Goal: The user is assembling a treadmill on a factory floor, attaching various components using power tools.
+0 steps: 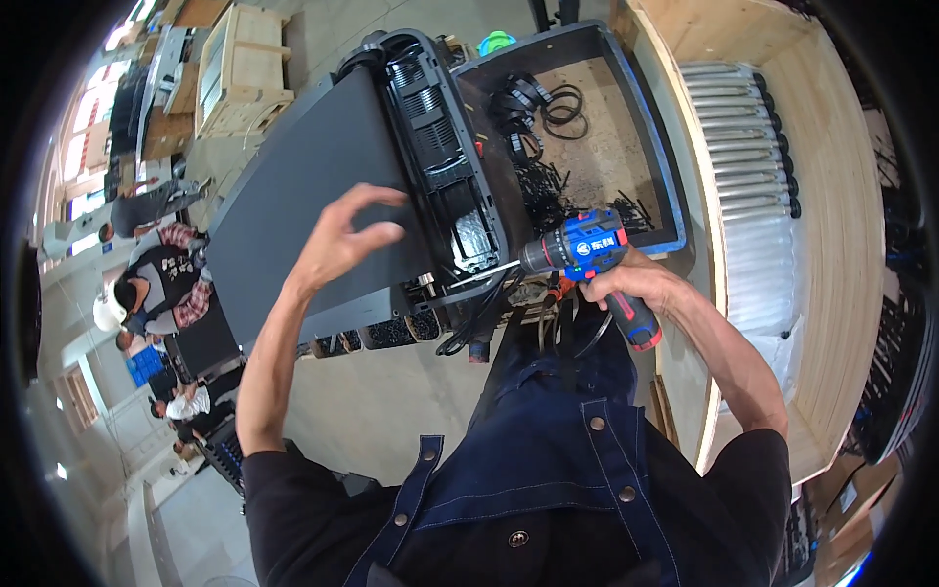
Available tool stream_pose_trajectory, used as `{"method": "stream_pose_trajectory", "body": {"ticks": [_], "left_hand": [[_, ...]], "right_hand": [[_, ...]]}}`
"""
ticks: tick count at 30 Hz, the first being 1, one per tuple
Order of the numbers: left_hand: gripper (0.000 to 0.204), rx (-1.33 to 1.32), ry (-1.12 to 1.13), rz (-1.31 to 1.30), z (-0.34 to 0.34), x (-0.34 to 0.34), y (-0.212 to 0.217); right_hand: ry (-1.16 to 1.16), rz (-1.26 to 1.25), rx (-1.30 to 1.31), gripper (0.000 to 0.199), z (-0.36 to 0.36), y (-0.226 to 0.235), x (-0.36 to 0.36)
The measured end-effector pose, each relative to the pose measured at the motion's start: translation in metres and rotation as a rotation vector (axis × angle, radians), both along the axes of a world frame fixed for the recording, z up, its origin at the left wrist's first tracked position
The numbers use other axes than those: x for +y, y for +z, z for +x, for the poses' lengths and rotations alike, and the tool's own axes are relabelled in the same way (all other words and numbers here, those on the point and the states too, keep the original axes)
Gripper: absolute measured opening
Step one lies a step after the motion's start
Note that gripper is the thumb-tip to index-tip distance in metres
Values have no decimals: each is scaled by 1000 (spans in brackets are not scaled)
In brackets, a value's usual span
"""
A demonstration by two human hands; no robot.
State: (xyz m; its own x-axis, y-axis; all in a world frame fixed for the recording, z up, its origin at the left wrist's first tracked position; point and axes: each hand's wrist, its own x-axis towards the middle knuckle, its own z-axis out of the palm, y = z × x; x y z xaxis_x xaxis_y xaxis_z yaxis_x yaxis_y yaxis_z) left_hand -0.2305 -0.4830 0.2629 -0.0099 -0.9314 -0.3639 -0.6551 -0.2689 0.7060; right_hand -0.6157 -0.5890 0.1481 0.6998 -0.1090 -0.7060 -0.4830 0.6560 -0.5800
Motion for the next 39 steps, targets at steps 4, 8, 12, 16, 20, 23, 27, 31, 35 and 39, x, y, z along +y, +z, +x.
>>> {"method": "stream_pose_trajectory", "body": {"ticks": [4, 8, 12, 16, 20, 23, 27, 31, 35, 39], "left_hand": [[44, -216, 315, -122, 25, 66, 1], [52, -546, 490, -227, 8, 132, -52], [50, -820, 569, -313, -7, 176, -110], [47, -912, 627, -367, -2, 193, -125], [47, -893, 656, -348, -7, 192, -130], [46, -830, 656, -360, -9, 181, -124], [46, -831, 679, -382, -4, 179, -124], [45, -799, 685, -435, 8, 188, -121], [49, -706, 574, -446, 26, 202, -113], [56, -693, 342, -417, 83, 275, -107]], "right_hand": [[-12, 36, -42, 34, -3, -8, -1], [-11, -65, -36, 48, -10, -13, -10], [-35, -229, -100, 55, -43, -48, -12], [-427, -337, -102, 54, -82, -52, 11], [-751, -813, 161, 42, -69, -52, 22], [-827, -964, 347, 37, -55, -83, 0], [-948, -1001, 274, 31, -39, -125, -9], [-891, -1023, 194, 39, -47, -124, 8], [-764, -1204, 446, 60, -73, -137, 56], [-731, -1252, 522, 53, 0, -79, 134]]}}
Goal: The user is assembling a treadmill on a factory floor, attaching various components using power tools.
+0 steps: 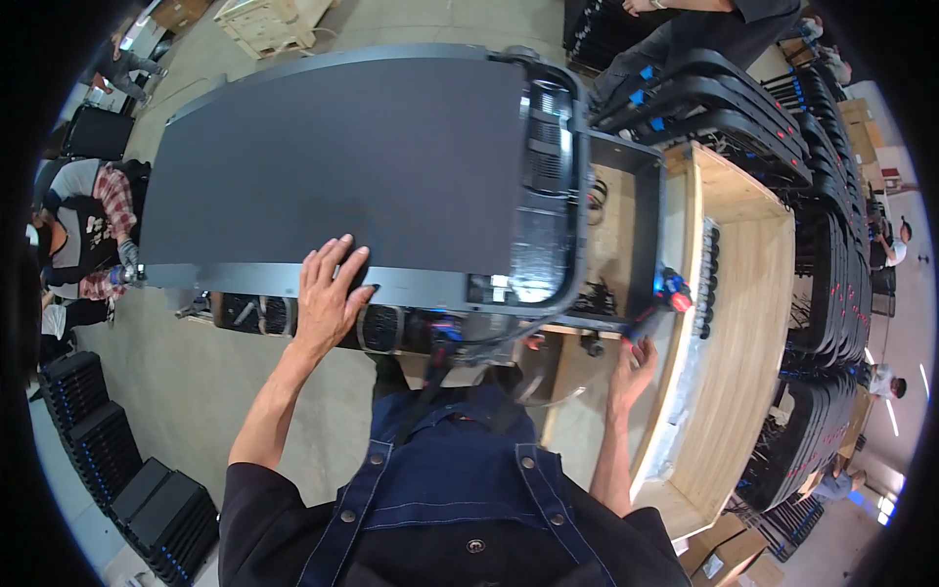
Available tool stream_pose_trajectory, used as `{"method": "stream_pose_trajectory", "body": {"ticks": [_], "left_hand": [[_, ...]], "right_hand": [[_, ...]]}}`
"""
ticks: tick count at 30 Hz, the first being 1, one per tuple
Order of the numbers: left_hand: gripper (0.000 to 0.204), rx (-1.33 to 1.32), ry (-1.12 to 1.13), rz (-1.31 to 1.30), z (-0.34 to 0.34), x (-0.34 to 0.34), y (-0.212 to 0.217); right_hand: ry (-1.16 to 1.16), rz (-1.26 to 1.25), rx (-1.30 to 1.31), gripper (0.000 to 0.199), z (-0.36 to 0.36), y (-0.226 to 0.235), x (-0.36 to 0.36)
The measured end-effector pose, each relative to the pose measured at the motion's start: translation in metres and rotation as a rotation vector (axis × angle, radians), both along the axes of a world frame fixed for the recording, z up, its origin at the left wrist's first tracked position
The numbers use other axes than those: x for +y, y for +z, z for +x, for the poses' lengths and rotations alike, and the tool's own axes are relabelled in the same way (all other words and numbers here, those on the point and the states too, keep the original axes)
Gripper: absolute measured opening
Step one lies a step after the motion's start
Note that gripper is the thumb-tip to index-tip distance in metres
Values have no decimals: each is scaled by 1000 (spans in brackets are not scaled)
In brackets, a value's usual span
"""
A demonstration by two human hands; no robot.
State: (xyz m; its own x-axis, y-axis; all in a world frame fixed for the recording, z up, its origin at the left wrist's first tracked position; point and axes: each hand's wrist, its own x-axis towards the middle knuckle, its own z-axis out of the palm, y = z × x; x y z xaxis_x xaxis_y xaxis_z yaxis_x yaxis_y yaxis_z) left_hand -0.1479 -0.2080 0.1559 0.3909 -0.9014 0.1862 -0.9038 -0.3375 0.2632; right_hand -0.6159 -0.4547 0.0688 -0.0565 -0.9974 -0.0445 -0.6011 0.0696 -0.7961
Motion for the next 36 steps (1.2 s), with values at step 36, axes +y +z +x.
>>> {"method": "stream_pose_trajectory", "body": {"ticks": [36], "left_hand": [[67, -329, -91, -189, 224, 219, -37]], "right_hand": [[444, 1088, -1212, 33, 380, 2, 235]]}}
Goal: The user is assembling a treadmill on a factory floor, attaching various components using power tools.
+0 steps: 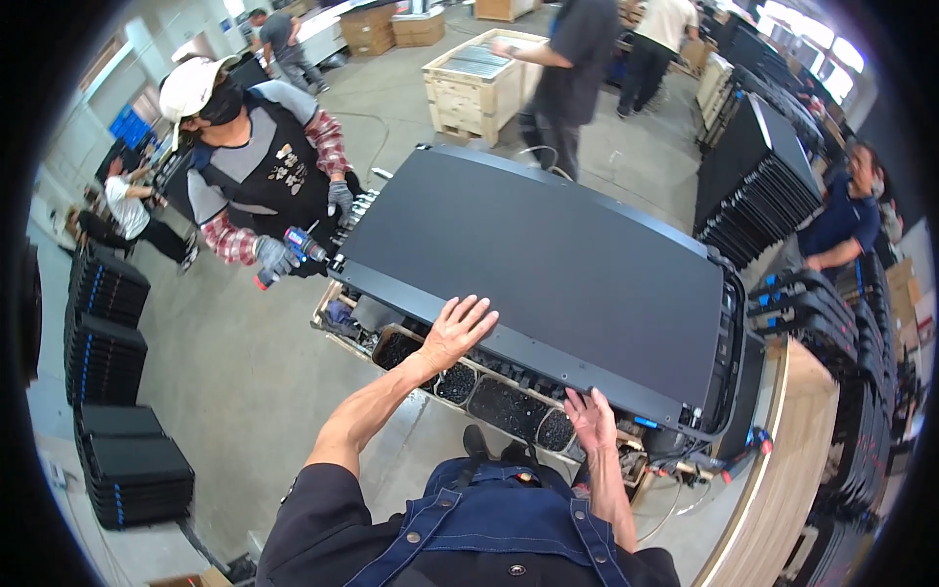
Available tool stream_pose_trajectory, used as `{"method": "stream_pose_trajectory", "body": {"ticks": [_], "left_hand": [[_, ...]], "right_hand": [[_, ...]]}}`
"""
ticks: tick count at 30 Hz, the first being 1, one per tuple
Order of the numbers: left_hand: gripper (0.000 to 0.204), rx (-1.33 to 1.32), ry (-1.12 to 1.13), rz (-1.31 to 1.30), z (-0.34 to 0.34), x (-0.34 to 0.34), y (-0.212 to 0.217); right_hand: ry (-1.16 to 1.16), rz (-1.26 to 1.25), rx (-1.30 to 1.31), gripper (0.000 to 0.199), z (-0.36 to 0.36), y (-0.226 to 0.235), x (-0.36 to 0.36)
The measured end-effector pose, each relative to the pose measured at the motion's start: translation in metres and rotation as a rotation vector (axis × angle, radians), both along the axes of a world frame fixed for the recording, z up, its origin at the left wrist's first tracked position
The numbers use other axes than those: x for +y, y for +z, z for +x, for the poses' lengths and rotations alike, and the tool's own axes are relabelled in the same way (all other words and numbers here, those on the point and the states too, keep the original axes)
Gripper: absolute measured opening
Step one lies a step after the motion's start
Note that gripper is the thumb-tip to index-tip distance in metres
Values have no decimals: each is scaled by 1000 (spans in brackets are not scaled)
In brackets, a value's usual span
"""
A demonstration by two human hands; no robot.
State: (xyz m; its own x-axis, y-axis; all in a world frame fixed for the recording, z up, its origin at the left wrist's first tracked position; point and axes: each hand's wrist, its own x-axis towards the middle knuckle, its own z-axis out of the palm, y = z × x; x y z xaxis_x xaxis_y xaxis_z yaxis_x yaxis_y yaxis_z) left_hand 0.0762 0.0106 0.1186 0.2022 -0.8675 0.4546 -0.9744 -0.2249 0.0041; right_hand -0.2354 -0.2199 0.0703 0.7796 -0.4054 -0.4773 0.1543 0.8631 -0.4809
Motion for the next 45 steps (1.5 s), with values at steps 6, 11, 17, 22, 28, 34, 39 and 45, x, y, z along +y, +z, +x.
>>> {"method": "stream_pose_trajectory", "body": {"ticks": [6, 11, 17, 22, 28, 34, 39, 45], "left_hand": [[52, -129, -216, -62, -22, 19, 134], [49, -298, -395, -233, -30, 34, 326], [72, -148, -168, -161, 11, -54, 386], [56, -321, -91, -90, 65, -186, 367], [53, -75, 7, 321, 239, -335, 319], [71, 288, 38, 647, 240, -440, 101], [82, 667, 12, 454, 233, -447, 15], [31, 433, -133, 279, 193, -359, 62]], "right_hand": [[-15, -497, 72, 36, -83, 108, 8], [-197, -1016, -214, 74, -83, 255, 19], [211, -318, -69, 57, -15, 101, -6], [-519, 329, 11, 51, 47, -44, -104], [-689, 542, -943, 47, 81, -101, -85], [-828, 489, -303, 53, -6, -53, -9], [-688, 628, -91, 43, -21, -53, -56], [-353, 531, 90, 41, -28, -82, -117]]}}
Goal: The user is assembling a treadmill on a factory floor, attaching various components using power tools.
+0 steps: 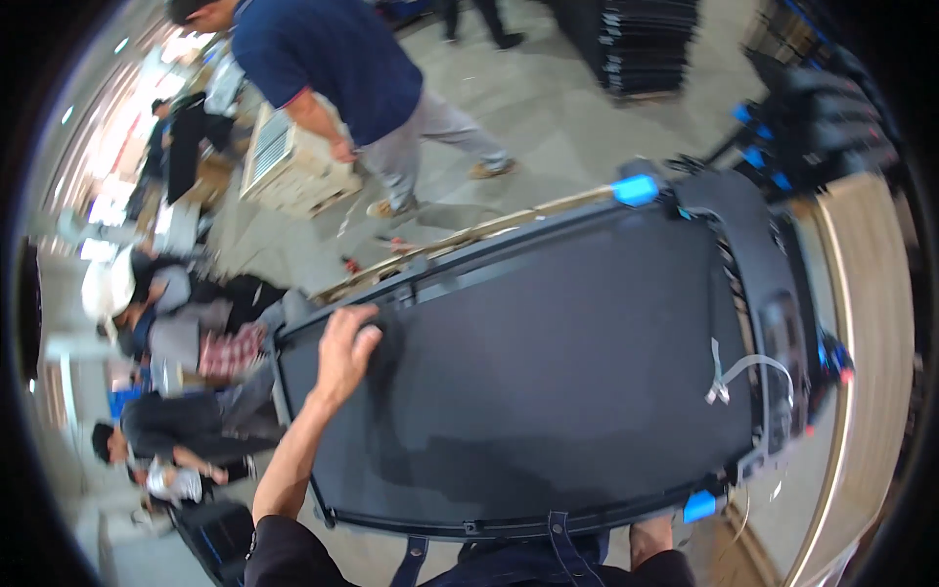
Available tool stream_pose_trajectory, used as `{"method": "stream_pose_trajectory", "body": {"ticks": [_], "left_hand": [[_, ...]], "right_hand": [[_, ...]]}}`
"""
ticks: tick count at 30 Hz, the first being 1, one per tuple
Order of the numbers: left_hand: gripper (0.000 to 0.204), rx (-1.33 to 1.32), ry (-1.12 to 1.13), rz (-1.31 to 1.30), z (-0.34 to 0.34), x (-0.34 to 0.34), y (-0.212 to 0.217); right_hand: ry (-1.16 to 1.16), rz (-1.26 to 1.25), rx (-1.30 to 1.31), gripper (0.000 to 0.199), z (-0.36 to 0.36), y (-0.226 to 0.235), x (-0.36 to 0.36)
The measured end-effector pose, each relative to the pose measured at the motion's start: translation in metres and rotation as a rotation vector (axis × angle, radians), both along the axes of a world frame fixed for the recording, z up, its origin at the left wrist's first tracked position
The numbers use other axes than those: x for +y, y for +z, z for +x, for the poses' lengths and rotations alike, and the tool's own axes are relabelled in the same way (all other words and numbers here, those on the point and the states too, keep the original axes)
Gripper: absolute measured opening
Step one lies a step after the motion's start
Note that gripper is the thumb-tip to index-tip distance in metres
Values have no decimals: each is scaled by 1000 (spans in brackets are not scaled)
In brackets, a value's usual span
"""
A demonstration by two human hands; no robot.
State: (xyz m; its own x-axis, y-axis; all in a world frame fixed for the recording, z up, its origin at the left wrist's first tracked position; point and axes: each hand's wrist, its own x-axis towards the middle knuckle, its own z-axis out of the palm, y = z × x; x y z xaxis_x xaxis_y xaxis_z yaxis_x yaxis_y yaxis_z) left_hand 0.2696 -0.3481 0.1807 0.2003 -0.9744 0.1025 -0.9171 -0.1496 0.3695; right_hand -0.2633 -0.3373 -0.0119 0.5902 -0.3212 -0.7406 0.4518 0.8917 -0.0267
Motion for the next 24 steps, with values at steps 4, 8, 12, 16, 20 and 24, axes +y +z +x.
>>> {"method": "stream_pose_trajectory", "body": {"ticks": [4, 8, 12, 16, 20, 24], "left_hand": [[38, -7, 130, 153, -55, 146, -2], [43, -38, 485, 147, -127, 251, -15], [42, -47, 644, 37, -158, 272, -34], [40, -55, 648, -26, -156, 279, -27], [39, -38, 689, -76, -158, 290, -28], [36, 8, 630, -183, -159, 289, -30]], "right_hand": [[263, -93, -7, 39, -6, -16, 38], [481, -209, 12, 38, -35, -35, 61], [676, -372, 55, 37, -25, -57, 48], [830, -535, 92, 36, 15, -61, 51], [954, -706, 121, 34, 69, -55, 71], [1043, -905, 184, 33, 90, -59, 99]]}}
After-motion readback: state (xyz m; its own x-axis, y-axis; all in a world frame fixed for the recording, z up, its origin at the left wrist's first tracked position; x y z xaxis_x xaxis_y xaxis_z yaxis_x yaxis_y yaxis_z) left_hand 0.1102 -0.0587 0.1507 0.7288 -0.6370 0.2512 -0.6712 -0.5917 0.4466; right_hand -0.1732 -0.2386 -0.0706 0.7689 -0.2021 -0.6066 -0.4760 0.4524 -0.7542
